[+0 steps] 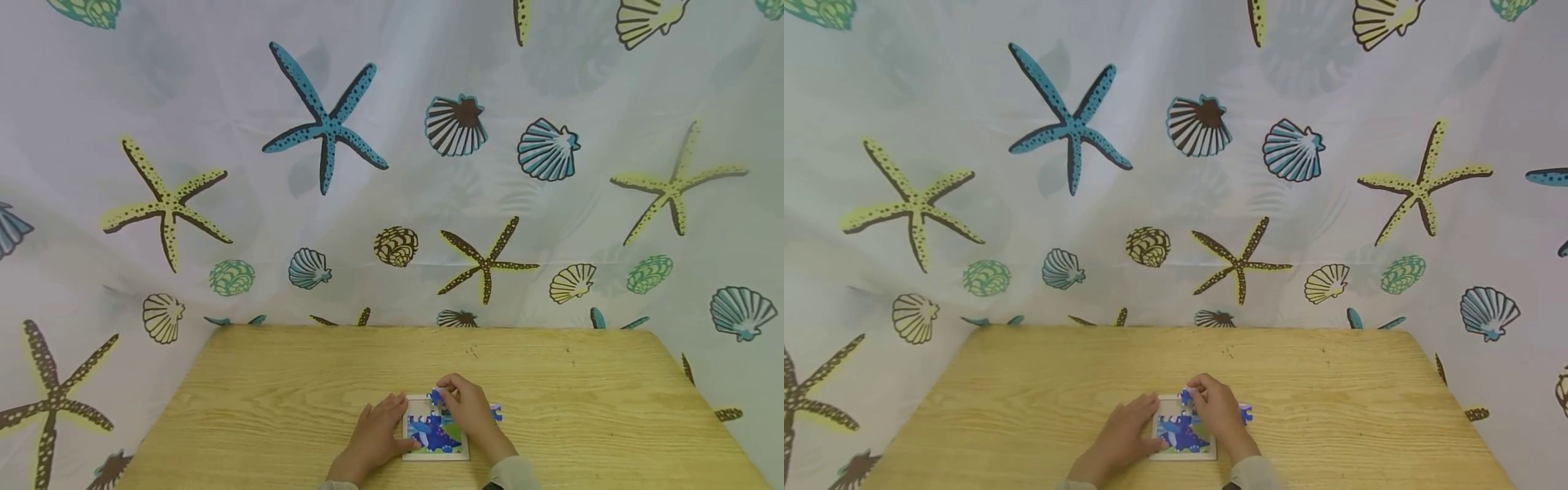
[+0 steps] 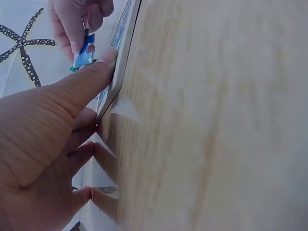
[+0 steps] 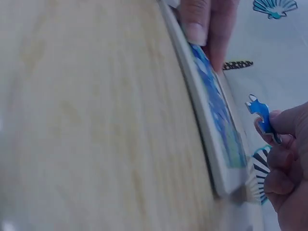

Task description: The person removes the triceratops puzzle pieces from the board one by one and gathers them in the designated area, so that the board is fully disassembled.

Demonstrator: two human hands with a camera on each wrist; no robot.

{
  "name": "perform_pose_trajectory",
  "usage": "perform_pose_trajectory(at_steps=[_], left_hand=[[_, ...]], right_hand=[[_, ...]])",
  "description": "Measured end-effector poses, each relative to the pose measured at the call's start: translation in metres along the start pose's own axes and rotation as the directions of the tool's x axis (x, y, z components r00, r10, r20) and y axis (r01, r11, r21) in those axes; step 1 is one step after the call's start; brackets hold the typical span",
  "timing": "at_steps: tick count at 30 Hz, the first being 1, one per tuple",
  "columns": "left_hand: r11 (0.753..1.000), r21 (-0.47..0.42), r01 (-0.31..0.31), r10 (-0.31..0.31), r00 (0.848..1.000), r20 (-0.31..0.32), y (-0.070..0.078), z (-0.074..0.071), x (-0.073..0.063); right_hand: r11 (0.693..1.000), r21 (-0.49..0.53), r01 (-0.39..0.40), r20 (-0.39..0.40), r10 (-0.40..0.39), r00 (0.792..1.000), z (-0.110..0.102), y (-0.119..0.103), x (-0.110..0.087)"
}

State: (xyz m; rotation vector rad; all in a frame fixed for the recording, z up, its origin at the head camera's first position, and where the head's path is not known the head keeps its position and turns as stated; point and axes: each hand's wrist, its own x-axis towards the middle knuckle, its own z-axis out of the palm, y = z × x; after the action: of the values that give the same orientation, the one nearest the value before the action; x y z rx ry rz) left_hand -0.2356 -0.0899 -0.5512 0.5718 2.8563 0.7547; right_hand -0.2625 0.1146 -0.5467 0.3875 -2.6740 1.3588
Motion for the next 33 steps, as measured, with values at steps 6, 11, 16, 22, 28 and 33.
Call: perform_pose_trajectory(at_steps=[6,11,16,22,28,33], left_hand=[[1.000,0.009,0.005,-0.005,1.000,-0.004,-0.001,0.000,0.001],[1.000,0.007,0.009,-0.009,1.000,0.003,-0.001,0.001,0.001],[1.000,0.003,0.004,-0.004,1.000,-0.001,0.001,0.001,0.001],[1.000,-0.004,0.015,-0.015,1.000,0.008,0.002,-0.001,0.000],[0.999,-0.025,0.022,-0.021,1.000,0.018,0.005,-0.004,-0.001],[1.000,-0.017,0.022,-0.022,1.000,0.021,0.003,-0.003,-0.001]], right_hand=[[0.996,0.056,-0.064,-0.056,0.067,0.996,-0.021,0.011,0.003],[0.985,0.102,-0.138,-0.062,0.144,0.988,-0.042,0.024,0.001],[0.971,0.112,-0.211,-0.056,0.219,0.974,-0.064,0.038,-0.006],[0.973,0.040,-0.227,-0.073,0.229,0.971,-0.086,0.054,-0.017],[0.966,-0.006,-0.260,-0.066,0.259,0.964,-0.102,0.066,-0.027],[0.959,-0.044,-0.280,-0.042,0.278,0.960,-0.110,0.068,-0.035]])
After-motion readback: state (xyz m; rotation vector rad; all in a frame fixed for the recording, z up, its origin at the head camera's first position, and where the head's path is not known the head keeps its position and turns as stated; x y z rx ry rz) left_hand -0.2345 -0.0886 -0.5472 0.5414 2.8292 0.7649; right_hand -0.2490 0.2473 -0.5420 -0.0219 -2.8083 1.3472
